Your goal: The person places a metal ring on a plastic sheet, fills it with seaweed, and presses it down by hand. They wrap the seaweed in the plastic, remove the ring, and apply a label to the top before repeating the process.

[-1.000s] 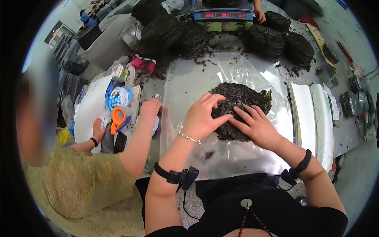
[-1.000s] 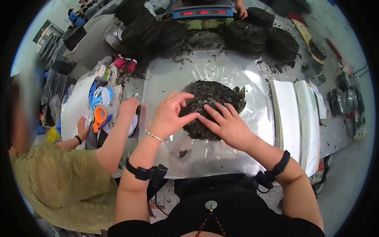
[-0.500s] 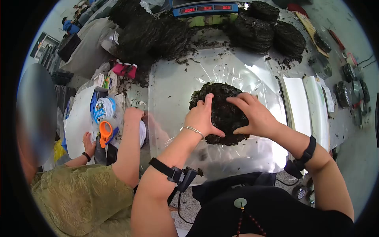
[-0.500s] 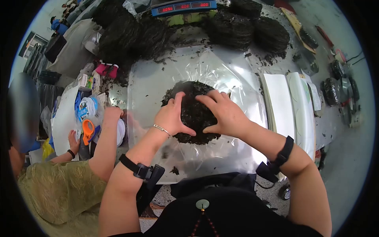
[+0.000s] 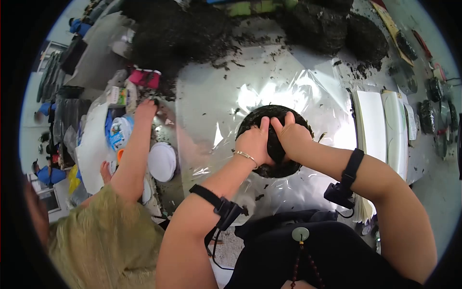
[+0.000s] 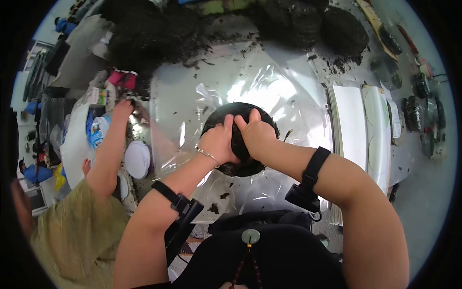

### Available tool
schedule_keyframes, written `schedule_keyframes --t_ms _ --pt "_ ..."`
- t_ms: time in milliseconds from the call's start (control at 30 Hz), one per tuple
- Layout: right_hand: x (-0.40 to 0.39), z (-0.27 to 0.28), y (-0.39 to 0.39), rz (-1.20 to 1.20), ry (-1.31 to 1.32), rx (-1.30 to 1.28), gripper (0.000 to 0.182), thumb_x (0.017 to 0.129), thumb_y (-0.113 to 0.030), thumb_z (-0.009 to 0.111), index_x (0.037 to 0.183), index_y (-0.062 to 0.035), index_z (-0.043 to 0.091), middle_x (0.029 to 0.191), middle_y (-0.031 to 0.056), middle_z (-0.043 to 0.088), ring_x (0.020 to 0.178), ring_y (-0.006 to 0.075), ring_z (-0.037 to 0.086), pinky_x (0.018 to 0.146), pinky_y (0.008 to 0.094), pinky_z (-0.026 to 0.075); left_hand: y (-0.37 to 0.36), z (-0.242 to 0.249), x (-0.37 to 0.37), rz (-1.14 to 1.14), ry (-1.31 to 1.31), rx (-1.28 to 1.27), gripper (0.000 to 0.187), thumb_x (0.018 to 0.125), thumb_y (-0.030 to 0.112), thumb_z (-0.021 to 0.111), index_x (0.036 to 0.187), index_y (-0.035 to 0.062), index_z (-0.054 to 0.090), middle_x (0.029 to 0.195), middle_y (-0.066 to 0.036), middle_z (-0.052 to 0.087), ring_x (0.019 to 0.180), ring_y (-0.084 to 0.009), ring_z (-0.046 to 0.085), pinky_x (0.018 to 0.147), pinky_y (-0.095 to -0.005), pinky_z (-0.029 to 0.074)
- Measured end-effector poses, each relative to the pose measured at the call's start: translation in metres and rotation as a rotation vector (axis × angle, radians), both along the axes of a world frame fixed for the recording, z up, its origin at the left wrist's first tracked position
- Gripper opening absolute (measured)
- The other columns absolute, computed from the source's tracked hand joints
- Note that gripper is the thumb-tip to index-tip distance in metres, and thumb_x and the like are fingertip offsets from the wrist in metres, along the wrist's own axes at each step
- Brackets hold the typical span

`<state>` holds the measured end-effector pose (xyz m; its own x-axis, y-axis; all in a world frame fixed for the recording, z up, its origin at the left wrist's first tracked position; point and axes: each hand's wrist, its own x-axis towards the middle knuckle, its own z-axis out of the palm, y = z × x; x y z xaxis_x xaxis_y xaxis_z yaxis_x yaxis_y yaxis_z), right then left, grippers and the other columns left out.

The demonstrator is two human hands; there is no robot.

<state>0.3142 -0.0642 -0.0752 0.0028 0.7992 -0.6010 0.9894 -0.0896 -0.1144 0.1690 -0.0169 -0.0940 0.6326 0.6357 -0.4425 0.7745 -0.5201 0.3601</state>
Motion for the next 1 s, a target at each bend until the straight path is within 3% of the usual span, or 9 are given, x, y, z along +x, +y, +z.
schedule_keyframes --t_ms 67,233,367,433,633,800,833,933,1000 --pt "0.001 0.003 -0.006 -0.01 -0.008 0.078 0.111 0.055 -0.02 0.097 0.146 -0.0162 0.033 0.136 0.0256 0.043 0.091 0.0342 0.074 0.075 0.0366 0.063 -0.002 0.01 -0.003 0.008 -0.042 0.032 0.118 0.048 0.035 0.099 0.139 0.0063 0.029 0.104 -0.025 0.066 0.092 -0.0435 0.07 0.081 -0.0493 0.059" --pt "-0.008 0.016 -0.063 0.025 -0.003 0.455 0.066 0.077 -0.01 0.076 0.136 -0.0005 0.048 0.124 0.023 0.056 0.099 0.0308 0.067 0.079 0.0362 0.059 -0.019 0.026 -0.024 0.104 -0.527 0.144 0.07 0.079 0.027 0.08 0.14 0.0102 0.049 0.143 -0.022 0.046 0.136 -0.0398 0.044 0.11 -0.0464 0.043" --pt "-0.008 -0.002 -0.103 0.328 -0.04 0.602 0.035 0.083 -0.011 0.064 0.113 0.0083 0.064 0.104 0.0184 0.068 0.1 0.0296 0.063 0.084 0.0331 0.053 -0.032 0.018 -0.004 -0.213 -0.339 0.636 0.078 0.094 0.049 0.063 0.159 0.0177 0.034 0.162 -0.025 0.027 0.149 -0.0428 0.026 0.124 -0.0519 0.021" --pt "-0.011 -0.011 -0.105 0.446 -0.101 0.607 0.027 0.083 -0.015 0.063 0.098 0.0053 0.072 0.103 0.018 0.07 0.098 0.0285 0.061 0.088 0.0316 0.049 -0.029 -0.001 -0.001 -0.244 -0.294 0.595 0.081 0.095 0.056 0.058 0.161 0.0189 0.03 0.164 -0.026 0.021 0.152 -0.0433 0.019 0.125 -0.0542 0.015" --pt "0.014 -0.025 -0.075 0.503 0.132 0.303 0.022 0.081 -0.015 0.063 0.093 0.0023 0.072 0.094 0.0148 0.072 0.095 0.03 0.061 0.089 0.0371 0.049 -0.002 -0.023 0.01 -0.294 -0.016 0.086 0.092 0.096 0.061 0.051 0.166 0.024 0.004 0.168 -0.028 -0.014 0.156 -0.04 -0.015 0.125 -0.0493 -0.006" --pt "0.008 -0.039 -0.084 0.283 0.242 0.396 0.022 0.081 -0.013 0.062 0.094 0.0029 0.071 0.101 0.0167 0.072 0.11 0.0343 0.06 0.102 0.0382 0.048 -0.004 -0.026 0.018 -0.197 -0.025 0.055 0.083 0.099 0.059 0.045 0.166 0.0238 0.009 0.169 -0.026 -0.011 0.157 -0.0405 -0.013 0.124 -0.052 -0.008" --pt "0.006 -0.027 -0.095 0.387 0.17 0.651 0.025 0.081 -0.012 0.062 0.098 0.0041 0.071 0.111 0.0173 0.07 0.119 0.035 0.056 0.107 0.0374 0.046 -0.016 -0.023 0.027 -0.118 -0.04 0.08 0.081 0.1 0.059 0.042 0.166 0.0243 0.009 0.169 -0.026 -0.01 0.157 -0.0406 -0.012 0.124 -0.0527 -0.008" --pt "0.01 -0.006 -0.105 0.344 0.236 0.354 0.041 0.083 -0.013 0.064 0.118 0.0075 0.067 0.126 0.0204 0.067 0.132 0.0388 0.049 0.112 0.0401 0.042 -0.041 -0.024 0.031 -0.026 -0.082 0.244 0.083 0.101 0.066 0.033 0.166 0.0247 0.005 0.169 -0.025 -0.006 0.157 -0.0419 -0.008 0.123 -0.0568 -0.007" --pt "0.021 0.008 -0.144 0.165 0.474 0.64 0.042 0.084 -0.012 0.067 0.121 0.0081 0.065 0.128 0.0226 0.066 0.136 0.0397 0.048 0.111 0.04 0.044 -0.054 -0.026 0.031 -0.05 -0.019 0.421 0.093 0.097 0.075 0.033 0.166 0.0215 0.003 0.17 -0.025 -0.004 0.157 -0.0425 -0.007 0.123 -0.0576 -0.007"
